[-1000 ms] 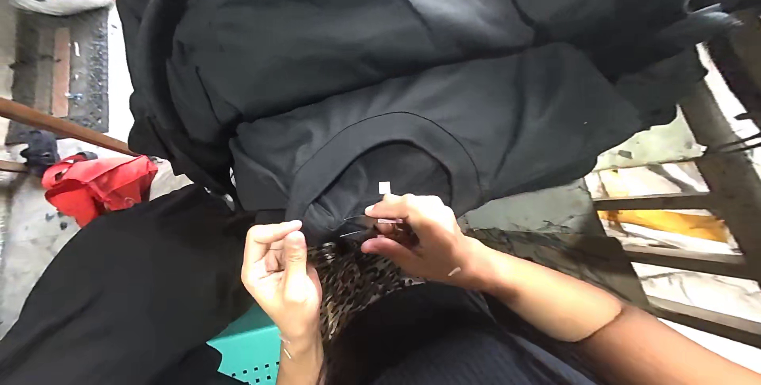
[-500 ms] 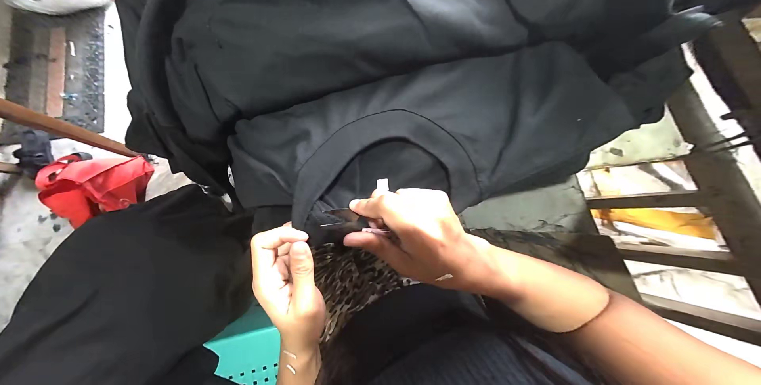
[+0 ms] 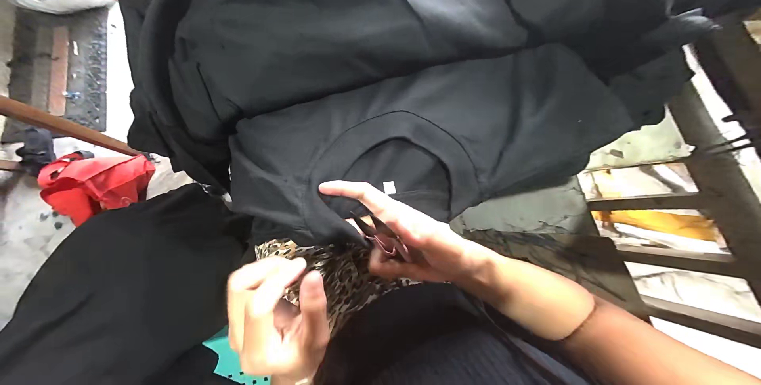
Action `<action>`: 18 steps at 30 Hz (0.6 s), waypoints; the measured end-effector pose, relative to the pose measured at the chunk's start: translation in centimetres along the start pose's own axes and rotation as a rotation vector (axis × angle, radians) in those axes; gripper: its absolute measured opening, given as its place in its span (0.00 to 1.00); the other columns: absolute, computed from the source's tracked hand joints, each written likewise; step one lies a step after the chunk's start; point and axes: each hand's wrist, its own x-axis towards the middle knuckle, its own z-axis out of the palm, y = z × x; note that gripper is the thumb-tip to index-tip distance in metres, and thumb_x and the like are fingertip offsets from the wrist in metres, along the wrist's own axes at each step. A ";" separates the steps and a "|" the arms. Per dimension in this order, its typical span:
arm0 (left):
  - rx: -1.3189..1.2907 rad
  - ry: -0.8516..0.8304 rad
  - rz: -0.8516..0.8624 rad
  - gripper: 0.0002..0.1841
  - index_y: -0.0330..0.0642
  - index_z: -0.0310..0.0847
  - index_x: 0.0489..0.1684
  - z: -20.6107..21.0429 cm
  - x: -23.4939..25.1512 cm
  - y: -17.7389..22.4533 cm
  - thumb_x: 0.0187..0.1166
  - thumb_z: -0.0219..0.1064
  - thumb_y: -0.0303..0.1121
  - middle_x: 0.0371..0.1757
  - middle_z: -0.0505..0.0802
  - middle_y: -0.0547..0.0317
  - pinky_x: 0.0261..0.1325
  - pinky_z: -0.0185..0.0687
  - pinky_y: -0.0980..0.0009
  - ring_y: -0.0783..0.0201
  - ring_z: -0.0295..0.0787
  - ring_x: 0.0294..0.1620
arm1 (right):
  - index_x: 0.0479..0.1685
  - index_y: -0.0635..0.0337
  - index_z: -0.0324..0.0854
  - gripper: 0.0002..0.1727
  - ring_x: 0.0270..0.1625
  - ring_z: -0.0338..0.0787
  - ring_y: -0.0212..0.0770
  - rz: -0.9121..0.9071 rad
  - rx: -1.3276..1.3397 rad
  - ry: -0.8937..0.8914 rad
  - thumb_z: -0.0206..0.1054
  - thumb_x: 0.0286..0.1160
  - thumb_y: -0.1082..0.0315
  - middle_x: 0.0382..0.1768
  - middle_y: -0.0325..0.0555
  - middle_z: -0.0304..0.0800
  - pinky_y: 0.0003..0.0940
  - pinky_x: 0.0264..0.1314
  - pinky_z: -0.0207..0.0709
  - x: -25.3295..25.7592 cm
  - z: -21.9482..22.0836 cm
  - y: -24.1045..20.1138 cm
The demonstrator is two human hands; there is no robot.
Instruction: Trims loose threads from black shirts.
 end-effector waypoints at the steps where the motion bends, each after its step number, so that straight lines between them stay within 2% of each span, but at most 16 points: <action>1: 0.027 0.027 -0.011 0.11 0.48 0.85 0.42 0.4 0.2 -0.4 0.84 0.66 0.45 0.46 0.82 0.75 0.54 0.74 0.92 0.89 0.79 0.50 | 0.87 0.44 0.53 0.43 0.18 0.63 0.07 -0.019 -0.032 -0.015 0.62 0.77 0.35 0.25 0.17 0.80 0.05 0.18 0.55 -0.1 0.0 0.0; 2: 0.043 0.031 -0.023 0.13 0.46 0.87 0.43 0.6 0.4 -0.7 0.82 0.68 0.46 0.48 0.79 0.73 0.54 0.73 0.93 0.89 0.76 0.51 | 0.88 0.48 0.51 0.44 0.20 0.64 0.08 -0.053 -0.084 -0.030 0.62 0.78 0.37 0.25 0.18 0.79 0.05 0.20 0.55 -0.1 0.1 -0.1; 4: 0.101 -0.012 -0.035 0.17 0.43 0.89 0.46 0.8 0.6 -0.9 0.81 0.68 0.48 0.51 0.77 0.67 0.55 0.69 0.93 0.86 0.74 0.52 | 0.89 0.65 0.49 0.46 0.29 0.68 0.08 -0.136 -0.282 -0.057 0.60 0.80 0.42 0.34 0.26 0.83 0.06 0.29 0.59 -0.1 0.3 -0.3; 5: 0.124 -0.054 -0.029 0.18 0.39 0.89 0.46 0.8 0.7 -1.0 0.82 0.67 0.48 0.51 0.78 0.61 0.55 0.68 0.92 0.83 0.74 0.52 | 0.87 0.72 0.48 0.47 0.36 0.72 0.09 -0.168 -0.397 -0.085 0.60 0.82 0.44 0.42 0.34 0.85 0.07 0.37 0.64 -0.1 0.3 -0.4; 6: 0.124 -0.099 -0.024 0.17 0.37 0.89 0.44 0.8 0.8 -1.1 0.83 0.66 0.45 0.51 0.81 0.57 0.56 0.70 0.90 0.81 0.76 0.52 | 0.85 0.78 0.49 0.46 0.39 0.75 0.12 -0.207 -0.509 -0.094 0.61 0.82 0.48 0.45 0.43 0.86 0.09 0.42 0.69 -0.1 0.4 -0.4; 7: 0.097 -0.130 -0.022 0.15 0.36 0.88 0.41 0.8 0.8 -1.2 0.84 0.66 0.41 0.50 0.86 0.56 0.58 0.74 0.89 0.80 0.81 0.53 | 0.82 0.81 0.54 0.43 0.38 0.77 0.15 -0.253 -0.617 -0.087 0.62 0.81 0.53 0.43 0.48 0.86 0.11 0.42 0.72 0.0 0.5 -0.3; 9: 0.005 -0.148 -0.036 0.12 0.37 0.86 0.38 0.6 0.7 -1.4 0.87 0.63 0.37 0.49 0.92 0.60 0.61 0.81 0.84 0.78 0.87 0.58 | 0.73 0.80 0.67 0.31 0.40 0.85 0.27 -0.344 -0.869 -0.062 0.63 0.80 0.62 0.45 0.55 0.89 0.20 0.44 0.79 0.0 0.7 -0.2; 11: -0.049 -0.127 -0.089 0.11 0.45 0.80 0.38 0.4 0.6 -1.2 0.90 0.57 0.37 0.51 0.95 0.71 0.62 0.84 0.81 0.79 0.90 0.60 | 0.60 0.72 0.80 0.18 0.31 0.87 0.40 -0.468 -1.164 0.039 0.66 0.78 0.67 0.40 0.55 0.90 0.31 0.29 0.75 0.0 1.0 0.2; 12: -0.069 -0.116 -0.118 0.10 0.48 0.78 0.38 0.4 0.6 -1.1 0.91 0.55 0.36 0.51 0.95 0.75 0.59 0.85 0.82 0.81 0.90 0.58 | 0.57 0.67 0.84 0.15 0.27 0.88 0.42 -0.526 -1.306 0.093 0.67 0.77 0.67 0.41 0.54 0.93 0.34 0.23 0.73 -0.1 1.1 0.3; 14: -0.126 -0.104 -0.163 0.10 0.50 0.78 0.40 0.5 0.4 -1.1 0.91 0.53 0.34 0.51 0.95 0.77 0.59 0.85 0.82 0.81 0.90 0.57 | 0.54 0.61 0.87 0.11 0.19 0.84 0.42 -0.603 -1.542 0.185 0.65 0.79 0.68 0.42 0.53 0.94 0.34 0.15 0.68 0.0 1.3 0.8; 16: -0.158 -0.091 -0.178 0.10 0.51 0.78 0.39 0.8 0.2 -1.1 0.91 0.52 0.35 0.53 0.94 0.78 0.60 0.85 0.81 0.80 0.90 0.58 | 0.53 0.55 0.89 0.11 0.14 0.78 0.39 -0.616 -1.767 0.271 0.64 0.80 0.70 0.41 0.50 0.94 0.31 0.12 0.62 0.3 1.7 1.3; 18: -0.153 -0.087 -0.165 0.10 0.50 0.77 0.38 1.0 0.0 -1.3 0.91 0.53 0.35 0.55 0.94 0.76 0.61 0.85 0.80 0.79 0.89 0.60 | 0.52 0.56 0.90 0.13 0.12 0.75 0.37 -0.614 -1.859 0.312 0.62 0.78 0.74 0.37 0.49 0.93 0.29 0.11 0.60 0.9 2.0 1.6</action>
